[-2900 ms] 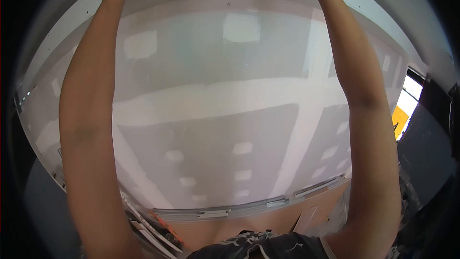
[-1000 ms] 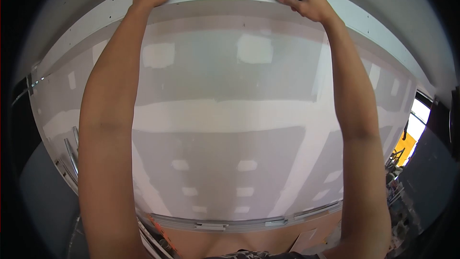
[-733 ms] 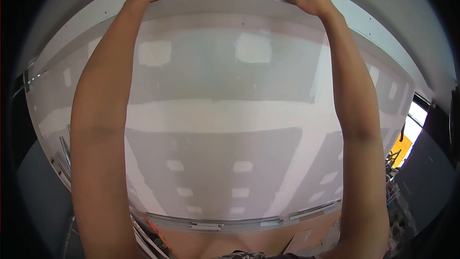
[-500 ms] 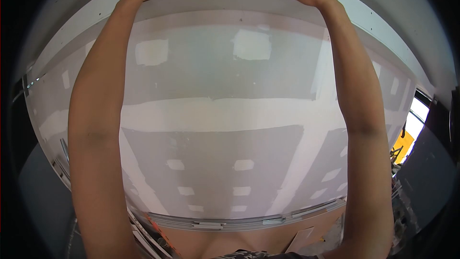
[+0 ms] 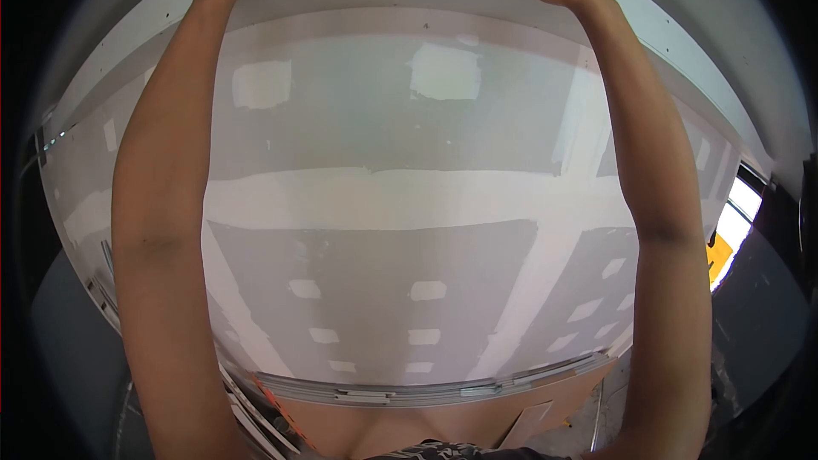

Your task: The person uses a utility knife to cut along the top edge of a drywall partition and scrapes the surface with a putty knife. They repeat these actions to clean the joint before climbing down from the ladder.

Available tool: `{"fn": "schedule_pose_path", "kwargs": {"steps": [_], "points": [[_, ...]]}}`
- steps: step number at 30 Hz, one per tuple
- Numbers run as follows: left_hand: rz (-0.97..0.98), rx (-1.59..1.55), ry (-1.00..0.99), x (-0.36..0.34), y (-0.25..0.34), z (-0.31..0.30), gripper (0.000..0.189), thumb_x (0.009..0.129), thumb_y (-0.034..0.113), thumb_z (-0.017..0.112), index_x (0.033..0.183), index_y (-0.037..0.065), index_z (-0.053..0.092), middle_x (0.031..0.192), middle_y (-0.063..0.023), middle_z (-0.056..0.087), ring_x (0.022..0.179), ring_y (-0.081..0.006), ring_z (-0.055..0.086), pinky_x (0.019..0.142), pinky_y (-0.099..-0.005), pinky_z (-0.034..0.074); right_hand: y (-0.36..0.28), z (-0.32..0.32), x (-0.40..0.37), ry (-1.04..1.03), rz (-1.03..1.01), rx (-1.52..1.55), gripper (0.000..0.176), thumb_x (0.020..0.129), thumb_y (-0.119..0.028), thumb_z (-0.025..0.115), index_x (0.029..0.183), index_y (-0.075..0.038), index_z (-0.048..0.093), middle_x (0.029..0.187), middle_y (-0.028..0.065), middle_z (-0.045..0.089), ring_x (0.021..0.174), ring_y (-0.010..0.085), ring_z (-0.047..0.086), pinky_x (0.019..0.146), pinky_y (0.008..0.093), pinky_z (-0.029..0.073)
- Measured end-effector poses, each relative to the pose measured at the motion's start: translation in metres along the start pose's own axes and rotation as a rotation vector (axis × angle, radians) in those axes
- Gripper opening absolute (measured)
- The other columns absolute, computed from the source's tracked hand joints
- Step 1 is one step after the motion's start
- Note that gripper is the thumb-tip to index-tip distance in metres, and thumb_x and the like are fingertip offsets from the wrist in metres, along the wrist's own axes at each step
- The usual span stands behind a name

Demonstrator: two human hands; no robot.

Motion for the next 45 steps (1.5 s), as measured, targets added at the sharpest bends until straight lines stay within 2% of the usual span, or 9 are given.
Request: {"fn": "schedule_pose_path", "kwargs": {"steps": [7,13,21,28,30,31,33,36,45], "points": [[-0.020,-0.021,-0.004,-0.012,0.010,-0.007,0.027,0.087,0.005,0.055,0.110,-0.003,0.065,0.112,-0.0250,0.067,0.108,-0.0394,0.063,0.095,-0.0490,0.048,0.004,0.004,-0.001,0.080,-0.045,-0.002,0.037,0.099,-0.020,0.065,0.135,-0.014,0.067,0.122,0.0123,0.074,0.106,0.0266,0.072,0.098,0.0425,0.057],[-0.028,0.003,-0.020,-0.007,0.009,-0.002,0.028,0.087,0.005,0.055,0.112,-0.002,0.065,0.112,-0.0247,0.067,0.107,-0.0391,0.064,0.094,-0.0491,0.049,0.000,0.002,-0.006,-0.050,0.057,0.026,0.037,0.098,-0.020,0.067,0.135,-0.014,0.067,0.122,0.0123,0.074,0.105,0.0273,0.071,0.099,0.0449,0.056],[0.021,-0.013,0.006,0.000,0.003,0.000,0.025,0.083,0.004,0.056,0.105,-0.003,0.067,0.108,-0.0275,0.069,0.104,-0.0429,0.065,0.092,-0.0512,0.050,0.000,-0.009,-0.007,-0.073,-0.124,0.011,0.039,0.096,-0.023,0.069,0.134,-0.013,0.067,0.129,0.0132,0.070,0.119,0.0309,0.067,0.105,0.0491,0.054],[0.099,0.001,0.026,0.002,-0.001,-0.003,0.028,0.083,0.004,0.055,0.107,-0.004,0.067,0.110,-0.0280,0.069,0.107,-0.0436,0.064,0.096,-0.0509,0.049,0.012,-0.007,0.013,-0.101,-0.221,0.032,0.039,0.095,-0.024,0.071,0.133,-0.015,0.069,0.126,0.0130,0.072,0.116,0.0304,0.068,0.102,0.0492,0.055],[0.005,-0.015,0.013,0.001,-0.002,0.000,0.030,0.084,0.005,0.055,0.110,-0.004,0.067,0.113,-0.0274,0.068,0.110,-0.0431,0.064,0.097,-0.0509,0.049,0.016,-0.007,0.012,-0.131,-0.075,0.066,0.039,0.095,-0.026,0.073,0.132,-0.017,0.070,0.120,0.0126,0.074,0.109,0.0268,0.070,0.098,0.0467,0.057],[0.031,0.077,0.072,0.043,-0.040,0.045,0.030,0.085,0.005,0.055,0.111,-0.004,0.066,0.114,-0.0271,0.068,0.111,-0.0427,0.063,0.098,-0.0506,0.049,0.008,-0.013,0.009,-0.130,-0.075,0.064,0.039,0.095,-0.026,0.073,0.132,-0.017,0.070,0.120,0.0126,0.074,0.109,0.0268,0.070,0.098,0.0467,0.057],[0.068,0.266,0.198,0.120,-0.111,0.129,0.031,0.086,0.005,0.054,0.113,-0.003,0.066,0.117,-0.0266,0.067,0.113,-0.0418,0.063,0.099,-0.0499,0.048,0.003,-0.022,-0.001,-0.162,0.247,0.207,0.038,0.094,-0.027,0.074,0.131,-0.019,0.071,0.116,0.0110,0.076,0.101,0.0235,0.071,0.094,0.0443,0.057],[0.046,0.002,0.021,0.003,-0.007,0.001,0.030,0.087,0.005,0.055,0.113,-0.003,0.066,0.117,-0.0256,0.068,0.111,-0.0409,0.063,0.099,-0.0490,0.049,0.017,-0.012,0.013,0.063,0.006,0.125,0.038,0.094,-0.026,0.073,0.132,-0.020,0.071,0.116,0.0092,0.076,0.098,0.0223,0.071,0.091,0.0425,0.057],[-0.044,-0.016,-0.059,-0.003,0.003,-0.002,0.027,0.088,0.005,0.055,0.111,-0.004,0.066,0.111,-0.0249,0.068,0.106,-0.0394,0.065,0.095,-0.0499,0.050,0.007,-0.003,0.022,-0.042,-0.103,0.066,0.036,0.094,-0.026,0.072,0.129,-0.019,0.072,0.121,0.0076,0.075,0.105,0.0243,0.071,0.095,0.0438,0.057]]}}
Point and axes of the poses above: each hand's wrist, its own x-axis towards the middle knuckle, its own z-axis out of the palm, y = z × x, the point moved 5 cm from there along x, towards the middle knuckle
